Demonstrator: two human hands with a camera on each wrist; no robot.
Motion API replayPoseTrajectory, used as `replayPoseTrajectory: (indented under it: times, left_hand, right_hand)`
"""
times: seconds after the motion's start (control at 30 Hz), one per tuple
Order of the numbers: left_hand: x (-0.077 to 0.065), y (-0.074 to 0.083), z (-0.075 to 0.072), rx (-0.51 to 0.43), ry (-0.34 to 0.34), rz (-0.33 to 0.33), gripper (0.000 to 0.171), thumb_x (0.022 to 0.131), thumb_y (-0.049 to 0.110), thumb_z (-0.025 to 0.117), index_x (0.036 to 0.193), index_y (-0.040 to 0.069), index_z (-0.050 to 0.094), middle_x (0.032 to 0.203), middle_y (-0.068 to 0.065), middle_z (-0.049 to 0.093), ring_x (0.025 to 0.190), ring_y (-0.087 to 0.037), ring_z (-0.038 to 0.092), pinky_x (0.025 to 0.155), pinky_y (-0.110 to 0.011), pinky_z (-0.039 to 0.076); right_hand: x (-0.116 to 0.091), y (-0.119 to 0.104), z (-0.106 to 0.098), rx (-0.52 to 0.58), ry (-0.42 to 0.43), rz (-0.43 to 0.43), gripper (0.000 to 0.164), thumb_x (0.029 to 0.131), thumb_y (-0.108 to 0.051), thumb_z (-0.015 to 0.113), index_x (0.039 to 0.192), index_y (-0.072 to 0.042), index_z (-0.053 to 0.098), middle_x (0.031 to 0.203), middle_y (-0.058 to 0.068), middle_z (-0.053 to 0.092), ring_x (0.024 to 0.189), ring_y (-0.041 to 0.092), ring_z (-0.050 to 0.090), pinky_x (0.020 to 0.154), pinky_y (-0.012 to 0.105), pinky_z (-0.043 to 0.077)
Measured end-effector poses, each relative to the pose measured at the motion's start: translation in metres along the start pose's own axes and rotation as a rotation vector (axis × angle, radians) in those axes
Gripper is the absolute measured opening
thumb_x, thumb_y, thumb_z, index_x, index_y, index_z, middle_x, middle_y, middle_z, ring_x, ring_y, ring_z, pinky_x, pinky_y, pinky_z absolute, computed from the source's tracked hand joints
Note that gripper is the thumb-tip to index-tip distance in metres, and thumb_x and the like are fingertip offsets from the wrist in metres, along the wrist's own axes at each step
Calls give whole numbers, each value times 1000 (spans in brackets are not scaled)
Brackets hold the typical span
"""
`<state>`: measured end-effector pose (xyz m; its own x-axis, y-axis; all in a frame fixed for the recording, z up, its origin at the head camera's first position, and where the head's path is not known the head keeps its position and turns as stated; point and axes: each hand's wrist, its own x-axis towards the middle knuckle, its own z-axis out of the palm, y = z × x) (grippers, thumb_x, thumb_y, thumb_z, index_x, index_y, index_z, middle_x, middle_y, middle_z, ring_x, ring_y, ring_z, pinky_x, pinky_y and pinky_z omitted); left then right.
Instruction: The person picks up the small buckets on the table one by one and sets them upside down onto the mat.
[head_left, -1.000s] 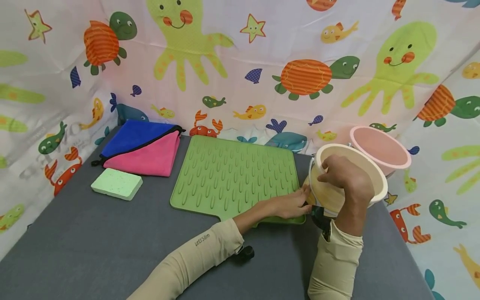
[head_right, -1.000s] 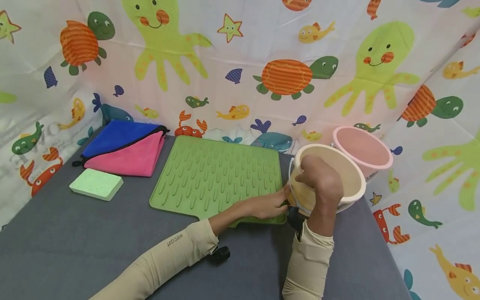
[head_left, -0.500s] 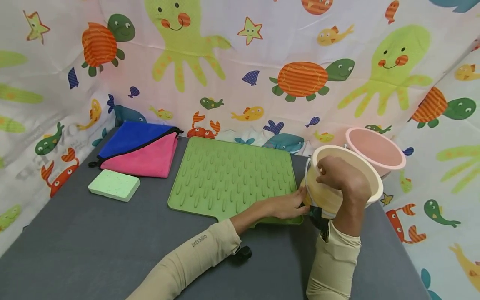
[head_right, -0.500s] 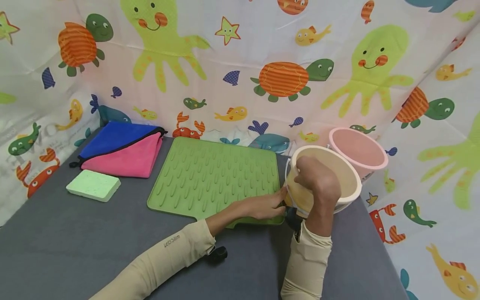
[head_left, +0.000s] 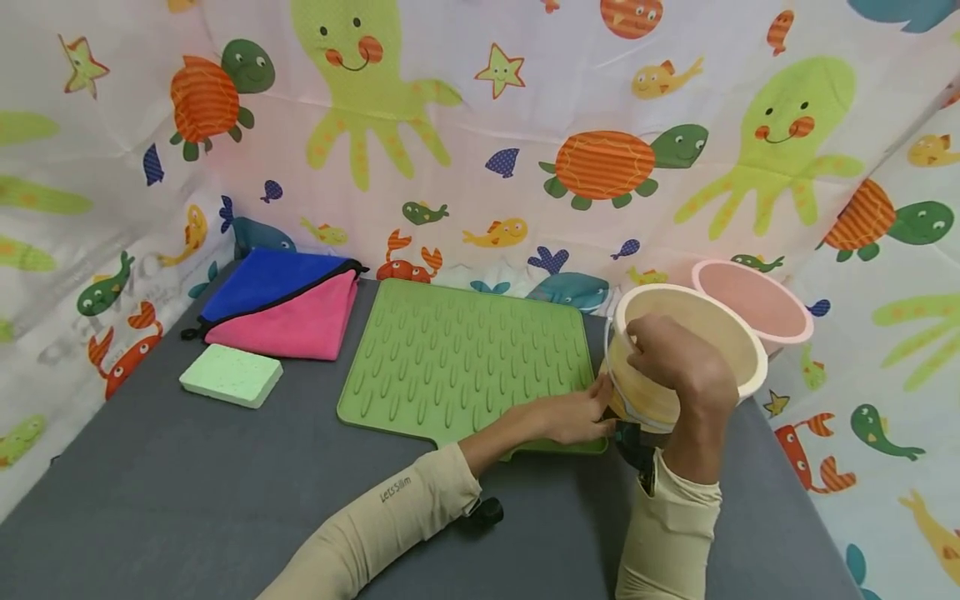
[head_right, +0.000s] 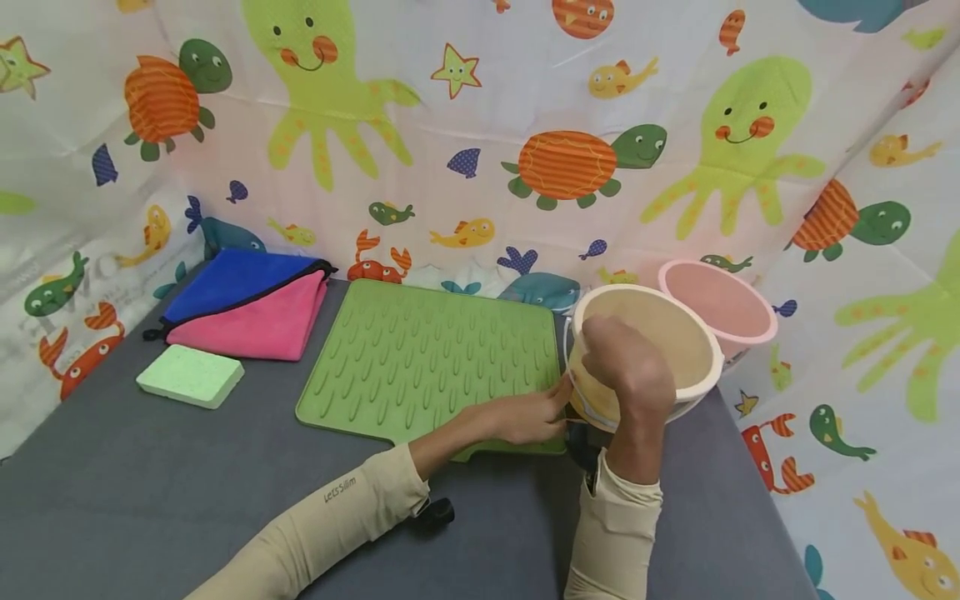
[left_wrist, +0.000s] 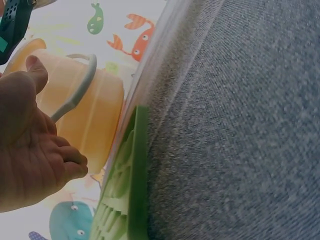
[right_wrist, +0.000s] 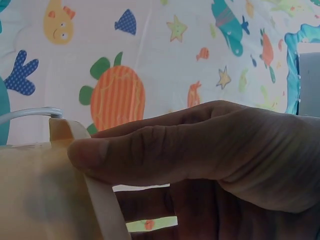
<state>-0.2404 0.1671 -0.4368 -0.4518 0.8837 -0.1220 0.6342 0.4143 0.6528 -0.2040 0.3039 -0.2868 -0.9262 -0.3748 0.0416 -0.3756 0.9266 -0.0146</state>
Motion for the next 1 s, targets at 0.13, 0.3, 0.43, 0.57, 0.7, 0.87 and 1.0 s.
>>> replayPoseTrajectory:
  times: [0.13,0.3,0.43,0.57,0.7,0.87,1.0]
  left_hand:
    - [-3,3,-3,10,17,9,79,114,33,36,164,1,-17,174,-19,-16,93,-19,74,82,-19,51]
    - [-10,6,-7,17,50,8,87,114,41,36,160,7,-29,173,-19,-21,113,-17,71,82,-17,51]
    - [-16,5,-8,-15,112,-19,93,111,54,37,159,16,-33,173,-14,-22,147,-27,52,115,-30,47]
    - [-24,1,-9,-12,180,-51,89,110,58,35,162,20,-27,175,-12,-18,164,-35,7,134,-52,16]
    - [-30,-3,-12,8,245,-82,91,109,58,37,160,25,-31,176,-13,-18,165,-35,-2,133,-55,13]
    - [-36,-7,-22,63,337,-119,94,108,57,39,157,28,-36,174,-16,-21,164,-31,-8,132,-58,16]
    - [-39,-9,-31,117,414,-137,91,108,54,42,160,28,-28,173,-22,-21,163,-37,-8,129,-62,22]
  right_hand:
    - [-1,-5,-1,-2,39,7,16,79,7,59,68,-4,60,58,0,44,58,17,43,56,28,33]
    - [-1,-14,-5,1,36,26,9,83,6,60,79,-2,61,64,5,52,62,20,49,59,31,39]
    - [-2,-19,-7,19,48,29,8,85,6,59,89,0,61,68,8,55,63,22,51,59,34,42]
    - [-4,-22,-8,-13,83,-13,10,89,6,59,98,2,59,73,10,57,64,23,53,60,37,46]
    - [-4,-21,-7,-179,180,-127,16,88,8,61,102,3,55,76,10,52,66,23,50,64,37,47]
    - [9,-25,-6,-113,251,-142,32,90,12,59,121,6,55,88,19,60,76,31,57,73,46,54]
    - [19,-31,-6,-31,333,-105,58,85,21,65,140,3,57,105,24,70,90,40,64,82,56,55]
